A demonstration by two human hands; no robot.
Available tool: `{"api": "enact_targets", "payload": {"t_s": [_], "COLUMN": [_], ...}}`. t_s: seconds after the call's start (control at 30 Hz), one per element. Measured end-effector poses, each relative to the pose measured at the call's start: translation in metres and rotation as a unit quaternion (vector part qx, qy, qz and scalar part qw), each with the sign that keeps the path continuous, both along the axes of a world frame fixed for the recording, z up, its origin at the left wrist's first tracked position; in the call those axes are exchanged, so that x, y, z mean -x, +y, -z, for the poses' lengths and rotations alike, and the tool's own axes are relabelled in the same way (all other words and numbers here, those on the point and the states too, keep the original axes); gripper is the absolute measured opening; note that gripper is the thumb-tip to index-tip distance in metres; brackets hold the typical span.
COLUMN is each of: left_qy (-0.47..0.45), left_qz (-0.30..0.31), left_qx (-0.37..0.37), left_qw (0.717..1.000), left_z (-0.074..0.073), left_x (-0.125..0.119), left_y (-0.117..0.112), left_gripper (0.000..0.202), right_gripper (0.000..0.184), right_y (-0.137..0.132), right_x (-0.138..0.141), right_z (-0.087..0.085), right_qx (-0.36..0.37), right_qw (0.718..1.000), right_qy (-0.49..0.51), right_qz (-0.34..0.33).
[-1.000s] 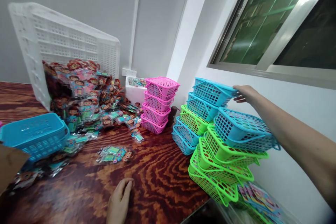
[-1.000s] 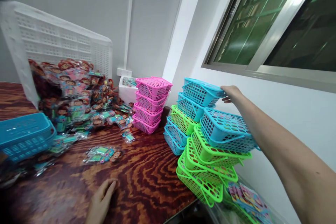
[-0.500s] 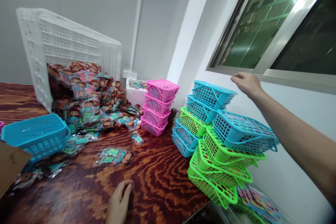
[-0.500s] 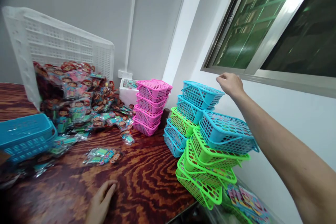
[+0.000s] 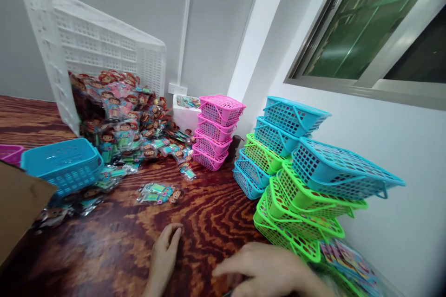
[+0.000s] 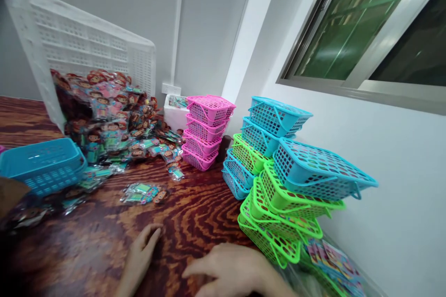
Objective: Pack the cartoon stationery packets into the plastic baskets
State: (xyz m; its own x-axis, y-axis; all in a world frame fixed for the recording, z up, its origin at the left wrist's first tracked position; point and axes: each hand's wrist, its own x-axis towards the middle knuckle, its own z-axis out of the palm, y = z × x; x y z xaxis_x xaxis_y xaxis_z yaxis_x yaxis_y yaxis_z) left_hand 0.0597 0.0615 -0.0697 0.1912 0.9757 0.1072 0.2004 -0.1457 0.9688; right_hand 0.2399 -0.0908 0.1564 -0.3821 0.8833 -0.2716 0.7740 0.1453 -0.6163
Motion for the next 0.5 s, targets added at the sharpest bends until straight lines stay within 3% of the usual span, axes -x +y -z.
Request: {"api": "enact_targets", "payload": {"t_s": [0.13,0.3,0.37,0.43,0.5], "left_qy": [-0.058,-0.078,-0.064,-0.050,-0.033], "left_qz": [-0.028,-0.035,-0.036,-0.052,-0.057], "left_qx": [0.047,0.032,0.006,-0.009,-0.025], "left_qw": [0.997,0.996,0.997,0.997,0.998], "left_z": [0.008,0.014,0.012,0.006,-0.002], "left_x": [-0.002,-0.005,-0.006,-0.005,0.000], "left_y": [0.001,-0.001,-0.007,-0.010,-0.005], "left_gripper": [0.059,0.059,0.050,0.040,0.028], "right_gripper": [0.043,0.037,0.034,0.044,0.053], "right_y": [0.035,0.057,0.059,0.063,0.066], "right_x": [0.021,0.044,0.044,0.042,0.040], "right_z": [0.080,0.145,0.168,0.192,0.214], "right_qx": [-0.017,0.076,0.076,0.035,-0.005], "right_qw": [0.975,0.931,0.900,0.852,0.818], "right_qy": [0.113,0.304,0.352,0.389,0.407], "right_qz": [0.193,0.186,0.245,0.348,0.407]}}
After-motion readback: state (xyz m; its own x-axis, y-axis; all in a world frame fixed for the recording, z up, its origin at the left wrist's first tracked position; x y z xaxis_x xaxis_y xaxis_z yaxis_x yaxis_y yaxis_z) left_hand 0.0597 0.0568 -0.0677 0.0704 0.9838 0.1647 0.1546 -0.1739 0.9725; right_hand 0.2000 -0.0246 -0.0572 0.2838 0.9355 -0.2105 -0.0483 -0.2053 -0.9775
